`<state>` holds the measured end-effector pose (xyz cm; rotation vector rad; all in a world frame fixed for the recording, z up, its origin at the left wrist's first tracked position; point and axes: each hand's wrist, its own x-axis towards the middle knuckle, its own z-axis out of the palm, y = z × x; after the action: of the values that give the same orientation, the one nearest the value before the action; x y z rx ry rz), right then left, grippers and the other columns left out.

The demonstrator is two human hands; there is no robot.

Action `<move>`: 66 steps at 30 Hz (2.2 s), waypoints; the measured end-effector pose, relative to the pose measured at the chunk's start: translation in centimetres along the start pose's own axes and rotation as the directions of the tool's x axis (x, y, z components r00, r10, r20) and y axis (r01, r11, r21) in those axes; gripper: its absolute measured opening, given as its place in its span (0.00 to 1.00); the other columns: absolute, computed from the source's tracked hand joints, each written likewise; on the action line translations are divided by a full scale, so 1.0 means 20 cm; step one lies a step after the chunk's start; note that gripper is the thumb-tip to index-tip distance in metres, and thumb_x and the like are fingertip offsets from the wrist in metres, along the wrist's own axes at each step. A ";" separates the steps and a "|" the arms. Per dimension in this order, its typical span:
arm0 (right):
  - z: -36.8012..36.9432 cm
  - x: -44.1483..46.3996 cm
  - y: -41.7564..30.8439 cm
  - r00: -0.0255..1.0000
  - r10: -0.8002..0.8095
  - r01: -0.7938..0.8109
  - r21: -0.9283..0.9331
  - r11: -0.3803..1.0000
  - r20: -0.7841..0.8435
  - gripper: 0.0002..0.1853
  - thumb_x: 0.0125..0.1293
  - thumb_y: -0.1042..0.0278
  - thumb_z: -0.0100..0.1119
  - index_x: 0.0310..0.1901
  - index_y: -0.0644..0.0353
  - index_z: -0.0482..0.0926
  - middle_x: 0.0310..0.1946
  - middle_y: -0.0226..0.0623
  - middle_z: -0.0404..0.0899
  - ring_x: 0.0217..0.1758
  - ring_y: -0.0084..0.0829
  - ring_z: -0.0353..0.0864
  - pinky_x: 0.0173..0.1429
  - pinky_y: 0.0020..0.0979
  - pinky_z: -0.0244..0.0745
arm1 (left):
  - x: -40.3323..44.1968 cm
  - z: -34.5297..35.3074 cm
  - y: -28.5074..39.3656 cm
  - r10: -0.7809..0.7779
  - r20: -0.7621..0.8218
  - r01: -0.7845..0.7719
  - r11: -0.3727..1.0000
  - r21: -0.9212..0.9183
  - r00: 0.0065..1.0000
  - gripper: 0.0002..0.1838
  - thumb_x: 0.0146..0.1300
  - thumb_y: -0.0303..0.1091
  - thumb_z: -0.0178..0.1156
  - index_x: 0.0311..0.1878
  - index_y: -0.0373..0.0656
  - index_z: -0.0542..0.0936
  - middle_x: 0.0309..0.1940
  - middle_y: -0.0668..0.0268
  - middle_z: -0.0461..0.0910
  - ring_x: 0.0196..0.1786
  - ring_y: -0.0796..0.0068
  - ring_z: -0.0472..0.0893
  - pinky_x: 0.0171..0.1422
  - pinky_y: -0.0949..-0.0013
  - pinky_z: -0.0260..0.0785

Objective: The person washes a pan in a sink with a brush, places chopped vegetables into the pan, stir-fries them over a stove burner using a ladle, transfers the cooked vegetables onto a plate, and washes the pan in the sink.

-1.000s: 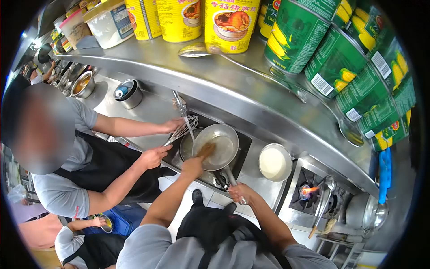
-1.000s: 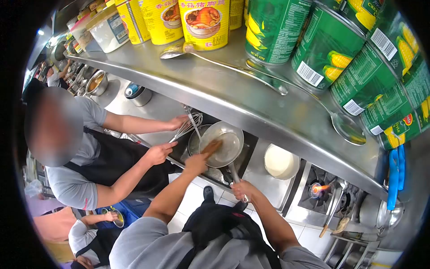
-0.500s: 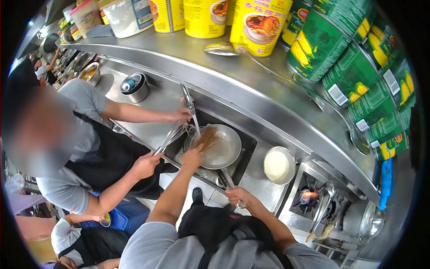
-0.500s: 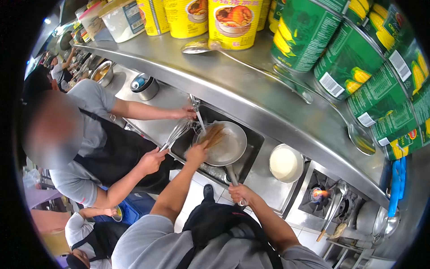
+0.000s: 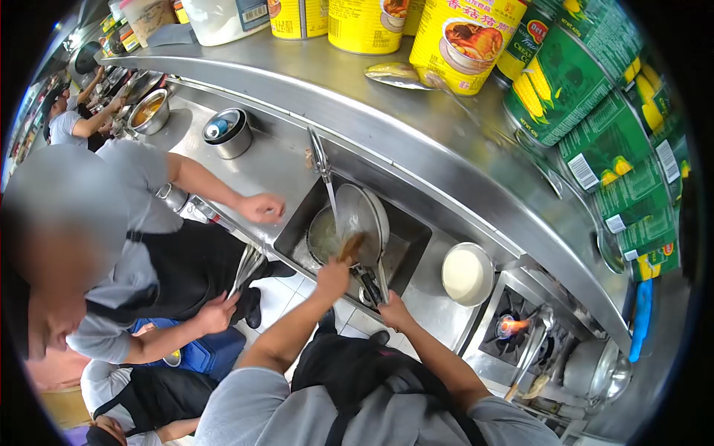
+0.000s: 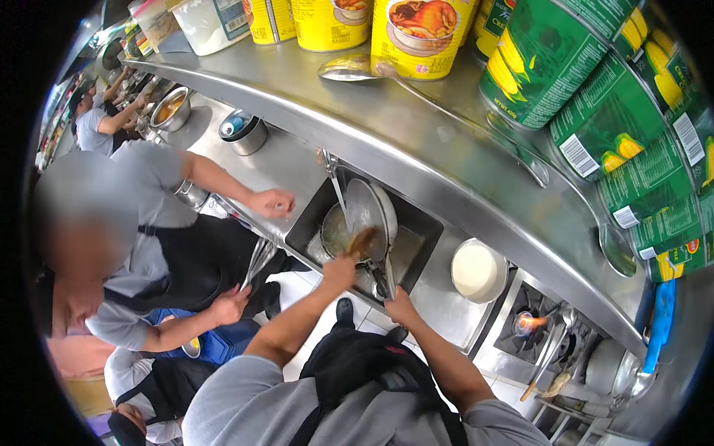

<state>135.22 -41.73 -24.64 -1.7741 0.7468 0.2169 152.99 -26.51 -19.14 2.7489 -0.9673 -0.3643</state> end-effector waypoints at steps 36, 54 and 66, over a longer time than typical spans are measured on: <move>-0.02 0.08 -0.17 0.853 0.258 -0.472 0.462 0.751 0.453 0.15 0.69 0.70 0.65 0.38 0.48 0.63 0.16 0.23 0.60 0.13 0.18 0.58 0.16 0.26 0.55 | 0.10 -0.48 -0.45 0.301 0.246 -0.187 0.898 -0.398 0.921 0.21 0.66 0.49 0.59 0.62 0.59 0.83 0.43 0.53 0.87 0.44 0.49 0.86 0.53 0.54 0.78; 0.16 -0.05 -0.39 0.864 0.377 -0.494 0.424 0.759 0.333 0.13 0.68 0.74 0.62 0.39 0.51 0.64 0.17 0.22 0.61 0.13 0.17 0.57 0.15 0.24 0.52 | 0.53 -0.43 -0.59 0.186 -0.060 -0.175 0.974 0.145 0.981 0.20 0.66 0.35 0.56 0.60 0.61 0.82 0.43 0.59 0.84 0.40 0.61 0.88 0.41 0.59 0.81; 0.02 -0.07 -0.55 0.604 0.228 -0.768 0.482 0.422 0.764 0.06 0.75 0.68 0.55 0.38 0.46 0.72 0.14 0.16 0.57 0.11 0.12 0.53 0.14 0.20 0.50 | 0.52 -0.33 -0.88 0.150 0.044 -0.147 0.986 -0.077 0.988 0.22 0.67 0.43 0.57 0.64 0.71 0.79 0.38 0.61 0.85 0.44 0.57 0.86 0.45 0.53 0.81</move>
<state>140.65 -39.10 -15.39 -0.4561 0.7447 0.7386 173.08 -18.97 -19.43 2.5940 -1.1396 -0.4351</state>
